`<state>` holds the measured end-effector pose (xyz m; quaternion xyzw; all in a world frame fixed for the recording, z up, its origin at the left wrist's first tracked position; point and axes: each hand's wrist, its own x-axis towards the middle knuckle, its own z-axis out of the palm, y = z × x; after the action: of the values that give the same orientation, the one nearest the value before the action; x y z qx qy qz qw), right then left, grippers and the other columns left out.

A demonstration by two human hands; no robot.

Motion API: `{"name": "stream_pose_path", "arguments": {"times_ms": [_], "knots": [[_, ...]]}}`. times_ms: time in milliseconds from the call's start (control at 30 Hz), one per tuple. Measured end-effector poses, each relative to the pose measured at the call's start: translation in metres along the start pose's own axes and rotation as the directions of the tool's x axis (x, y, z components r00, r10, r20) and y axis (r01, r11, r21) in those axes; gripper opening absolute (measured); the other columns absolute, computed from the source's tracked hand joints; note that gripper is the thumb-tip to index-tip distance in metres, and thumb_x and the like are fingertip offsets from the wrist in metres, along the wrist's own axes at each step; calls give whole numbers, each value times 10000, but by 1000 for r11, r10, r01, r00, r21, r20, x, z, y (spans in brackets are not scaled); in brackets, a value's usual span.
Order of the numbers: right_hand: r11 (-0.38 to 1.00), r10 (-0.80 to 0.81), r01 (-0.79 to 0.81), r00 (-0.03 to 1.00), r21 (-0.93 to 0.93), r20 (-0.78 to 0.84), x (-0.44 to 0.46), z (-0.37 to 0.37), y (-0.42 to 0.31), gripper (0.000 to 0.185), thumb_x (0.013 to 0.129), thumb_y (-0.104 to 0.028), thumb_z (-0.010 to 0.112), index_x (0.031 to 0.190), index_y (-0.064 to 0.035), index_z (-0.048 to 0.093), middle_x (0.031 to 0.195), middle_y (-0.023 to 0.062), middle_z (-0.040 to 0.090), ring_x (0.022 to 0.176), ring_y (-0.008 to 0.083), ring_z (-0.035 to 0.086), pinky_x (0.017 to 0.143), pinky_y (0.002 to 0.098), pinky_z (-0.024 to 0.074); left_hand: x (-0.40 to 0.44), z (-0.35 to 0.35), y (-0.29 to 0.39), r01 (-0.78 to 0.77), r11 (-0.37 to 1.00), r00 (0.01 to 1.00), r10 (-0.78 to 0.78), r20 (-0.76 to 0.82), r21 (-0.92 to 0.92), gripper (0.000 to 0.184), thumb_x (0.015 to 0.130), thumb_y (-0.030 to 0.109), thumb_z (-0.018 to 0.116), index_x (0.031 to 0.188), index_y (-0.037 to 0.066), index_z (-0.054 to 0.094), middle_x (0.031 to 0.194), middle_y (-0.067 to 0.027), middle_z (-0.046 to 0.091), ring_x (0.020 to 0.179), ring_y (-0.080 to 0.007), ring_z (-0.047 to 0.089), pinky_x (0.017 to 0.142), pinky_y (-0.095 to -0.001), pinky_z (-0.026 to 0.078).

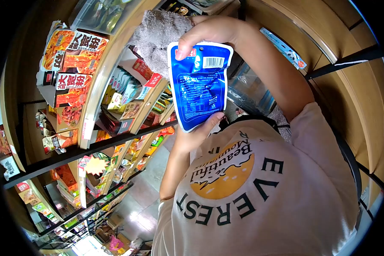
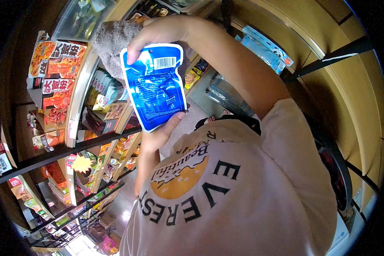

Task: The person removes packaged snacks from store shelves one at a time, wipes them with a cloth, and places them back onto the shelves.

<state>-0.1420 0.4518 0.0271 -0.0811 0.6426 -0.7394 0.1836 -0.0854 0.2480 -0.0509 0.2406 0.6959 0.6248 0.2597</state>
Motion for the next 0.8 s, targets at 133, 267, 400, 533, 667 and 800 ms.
{"name": "stream_pose_path", "arguments": {"times_ms": [133,267,400,533,667,800], "knots": [[1000,20,-19,999,-13,26,0,1,0,295,619,-215,673,804,11,634,734,88,631,585,129,604,540,225,482,-1,0,-4,14,999,1000,-14,-13,-29,231,715,-11,637,931,9,558,840,-34,589,740,-101,552,661,-224,449],[1000,26,-26,999,-1,45,3,0,4,292,620,-209,670,808,11,633,735,89,631,583,128,603,537,226,482,-2,1,-4,53,997,998,-54,-12,-55,222,715,-17,633,922,10,558,824,-34,590,732,-97,554,656,-226,454],[999,-6,2,998,51,69,6,-1,7,310,611,-218,677,801,22,630,735,95,630,586,132,603,537,229,482,-3,0,-2,40,997,999,-42,-22,-62,231,708,-15,640,921,12,556,821,-34,589,724,-97,558,646,-225,457],[998,54,-55,998,39,38,9,-3,8,307,612,-193,675,810,33,619,745,111,624,619,146,603,585,244,481,-8,-1,1,-41,994,996,33,-84,-97,315,739,5,611,1033,4,498,924,-55,567,829,-122,538,731,-252,435],[993,27,-33,998,114,48,6,-3,5,299,619,-187,671,810,37,618,755,118,626,627,155,606,602,255,487,-12,-6,-7,-136,983,969,106,-222,-125,412,787,104,575,1148,13,400,1042,-68,506,940,-153,485,829,-302,382],[988,2,-11,998,156,63,6,-5,6,306,619,-179,672,826,40,614,765,126,626,636,167,609,615,270,494,-10,-3,-3,-134,977,951,80,-298,-167,431,796,158,575,1157,20,384,1057,-68,494,948,-151,474,841,-304,368]]}}
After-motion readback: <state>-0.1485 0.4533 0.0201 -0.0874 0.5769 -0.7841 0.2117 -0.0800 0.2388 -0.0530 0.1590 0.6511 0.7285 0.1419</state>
